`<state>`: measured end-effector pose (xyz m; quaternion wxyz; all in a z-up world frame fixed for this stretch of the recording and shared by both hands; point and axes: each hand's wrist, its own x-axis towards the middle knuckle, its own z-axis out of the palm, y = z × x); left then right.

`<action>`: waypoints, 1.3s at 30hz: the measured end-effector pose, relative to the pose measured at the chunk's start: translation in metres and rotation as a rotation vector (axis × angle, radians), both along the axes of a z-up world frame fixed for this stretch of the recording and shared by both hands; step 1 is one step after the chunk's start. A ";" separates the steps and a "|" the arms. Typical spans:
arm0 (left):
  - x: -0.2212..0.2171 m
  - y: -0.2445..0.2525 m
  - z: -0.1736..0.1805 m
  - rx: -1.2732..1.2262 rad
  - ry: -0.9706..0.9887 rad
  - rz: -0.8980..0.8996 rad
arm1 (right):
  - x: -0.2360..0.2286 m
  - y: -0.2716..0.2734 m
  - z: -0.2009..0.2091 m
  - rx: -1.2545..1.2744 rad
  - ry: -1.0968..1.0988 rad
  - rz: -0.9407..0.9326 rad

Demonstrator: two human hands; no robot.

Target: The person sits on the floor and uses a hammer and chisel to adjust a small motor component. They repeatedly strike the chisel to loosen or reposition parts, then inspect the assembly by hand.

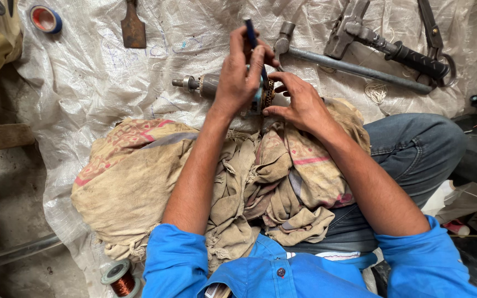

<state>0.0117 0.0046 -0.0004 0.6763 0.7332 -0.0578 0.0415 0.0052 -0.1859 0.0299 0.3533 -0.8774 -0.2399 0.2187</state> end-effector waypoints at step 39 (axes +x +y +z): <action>-0.022 -0.025 0.010 0.071 0.054 0.266 | 0.130 -0.184 -0.032 -0.630 -0.406 -0.049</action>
